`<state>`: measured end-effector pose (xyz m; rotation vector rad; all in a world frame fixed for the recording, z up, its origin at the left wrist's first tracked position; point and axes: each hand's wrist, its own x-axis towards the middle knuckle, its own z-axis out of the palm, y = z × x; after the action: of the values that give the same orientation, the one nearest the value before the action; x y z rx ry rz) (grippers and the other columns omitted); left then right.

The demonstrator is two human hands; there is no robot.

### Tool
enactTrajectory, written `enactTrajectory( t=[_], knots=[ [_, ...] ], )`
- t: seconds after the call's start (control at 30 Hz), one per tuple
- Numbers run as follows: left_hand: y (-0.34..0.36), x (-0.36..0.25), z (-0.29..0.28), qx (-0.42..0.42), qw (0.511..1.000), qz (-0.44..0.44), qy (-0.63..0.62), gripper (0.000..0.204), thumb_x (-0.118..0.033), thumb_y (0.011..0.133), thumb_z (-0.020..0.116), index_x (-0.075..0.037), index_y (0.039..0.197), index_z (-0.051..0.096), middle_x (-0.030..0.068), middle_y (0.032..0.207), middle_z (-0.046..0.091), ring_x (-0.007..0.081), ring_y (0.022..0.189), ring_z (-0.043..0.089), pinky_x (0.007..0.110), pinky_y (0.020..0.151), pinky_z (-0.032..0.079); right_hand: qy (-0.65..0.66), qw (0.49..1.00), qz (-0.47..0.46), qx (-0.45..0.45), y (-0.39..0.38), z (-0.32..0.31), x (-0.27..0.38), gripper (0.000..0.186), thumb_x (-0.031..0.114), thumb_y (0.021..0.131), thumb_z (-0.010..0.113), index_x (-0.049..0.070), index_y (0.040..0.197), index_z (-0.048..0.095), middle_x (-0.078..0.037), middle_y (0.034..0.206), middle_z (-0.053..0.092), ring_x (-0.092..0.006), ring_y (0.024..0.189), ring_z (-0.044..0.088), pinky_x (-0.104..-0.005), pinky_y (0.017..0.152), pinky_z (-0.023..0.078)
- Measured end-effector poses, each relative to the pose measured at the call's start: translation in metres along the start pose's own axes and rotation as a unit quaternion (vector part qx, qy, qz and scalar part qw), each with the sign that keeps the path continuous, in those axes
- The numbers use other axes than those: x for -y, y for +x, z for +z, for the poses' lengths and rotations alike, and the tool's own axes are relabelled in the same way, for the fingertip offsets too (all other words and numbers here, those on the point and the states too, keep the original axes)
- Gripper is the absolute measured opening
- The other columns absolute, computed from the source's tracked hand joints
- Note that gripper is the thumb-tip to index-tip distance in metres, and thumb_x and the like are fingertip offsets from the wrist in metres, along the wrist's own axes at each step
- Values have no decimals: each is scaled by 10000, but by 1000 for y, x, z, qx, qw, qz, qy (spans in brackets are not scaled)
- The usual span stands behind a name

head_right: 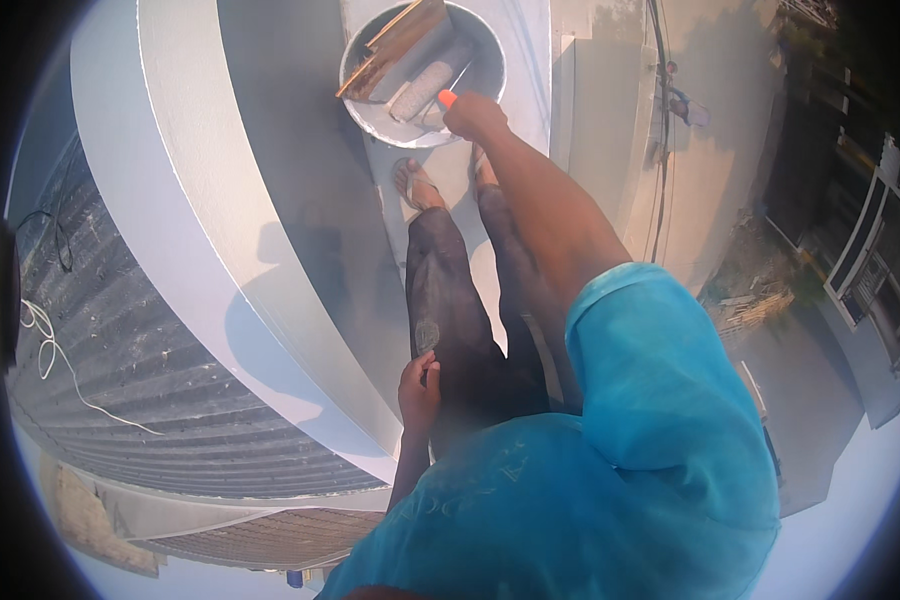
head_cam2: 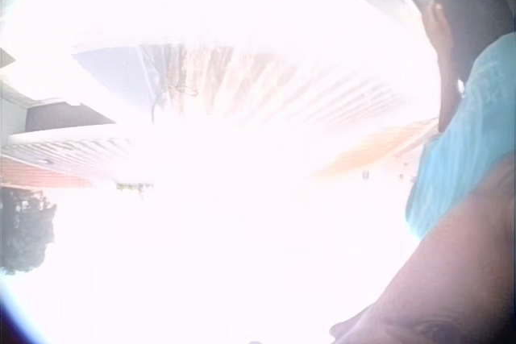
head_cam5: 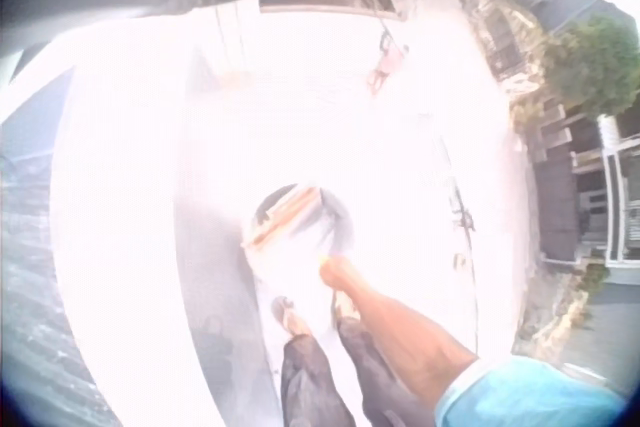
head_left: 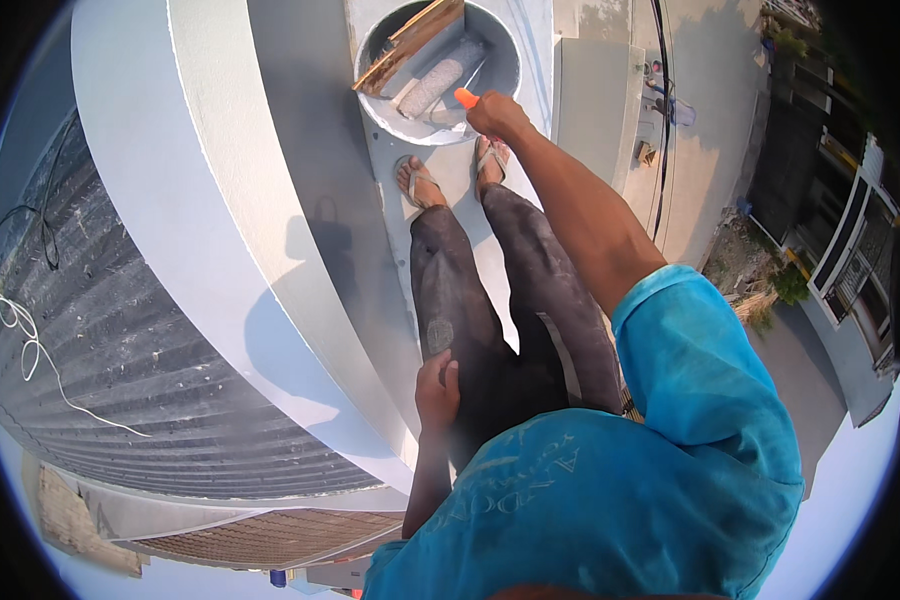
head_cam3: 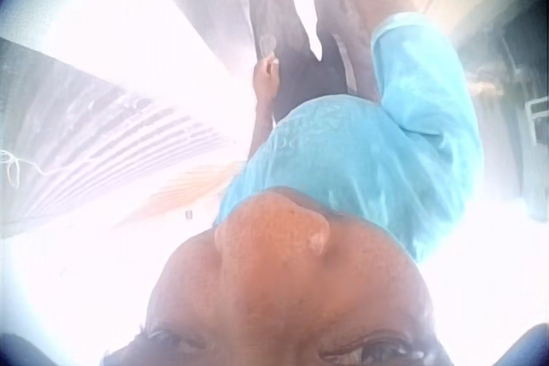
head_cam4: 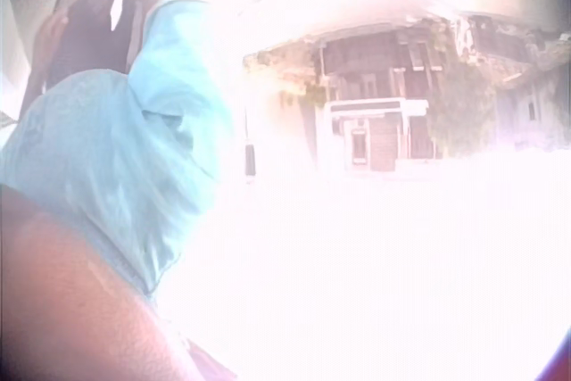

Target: The person paints a white wall on a rooftop using a paint roller and a bucket of paint. They repeatedly roll the roller on the wall and dip it into the bucket to reload paint.

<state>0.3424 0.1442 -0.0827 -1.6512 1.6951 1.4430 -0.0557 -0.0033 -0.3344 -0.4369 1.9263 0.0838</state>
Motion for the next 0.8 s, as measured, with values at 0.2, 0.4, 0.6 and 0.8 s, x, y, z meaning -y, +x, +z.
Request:
enactTrajectory(
  t=[0.2, 0.4, 0.6, 0.8],
  knots=[
    [18, -18, 26, 5, 999, -39, 7, 266, -210, 1004, 645, -54, 1211, 706, 161, 1172, 717, 344, 1116, 664, 418, 1006, 498, 6, 1000, 19, -2, 49, 16, 3, 280, 212, 898, 562, 52, 1035, 747, -111, 963, 771, -268, 911, 755, -412, 824, 573],
    [31, -18, 30, 9, 999, -40, -10, 266, -200, 1006, 643, -56, 1224, 698, 156, 1141, 723, 331, 1091, 670, 412, 980, 506, -13, 998, 44, 31, 69, 15, 13, 265, 213, 899, 578, 69, 1036, 755, -102, 958, 775, -248, 913, 754, -391, 823, 572],
    [37, -15, 32, 15, 999, -50, -12, 260, -188, 1010, 632, -55, 1224, 698, 153, 1129, 721, 321, 1082, 673, 403, 977, 506, 18, 999, 30, -6, 78, 25, 8, 305, 255, 911, 595, 41, 1066, 749, -154, 1069, 762, -311, 1023, 733, -431, 876, 565],
    [41, -15, 32, 10, 999, -53, -4, 282, -222, 1035, 586, -42, 1218, 703, 155, 1144, 717, 328, 1087, 671, 399, 983, 503, 60, 996, -27, -66, 71, 40, -17, 446, 384, 934, 603, 0, 1118, 736, -252, 1103, 730, -404, 1054, 707, -474, 914, 551]
  ],
)
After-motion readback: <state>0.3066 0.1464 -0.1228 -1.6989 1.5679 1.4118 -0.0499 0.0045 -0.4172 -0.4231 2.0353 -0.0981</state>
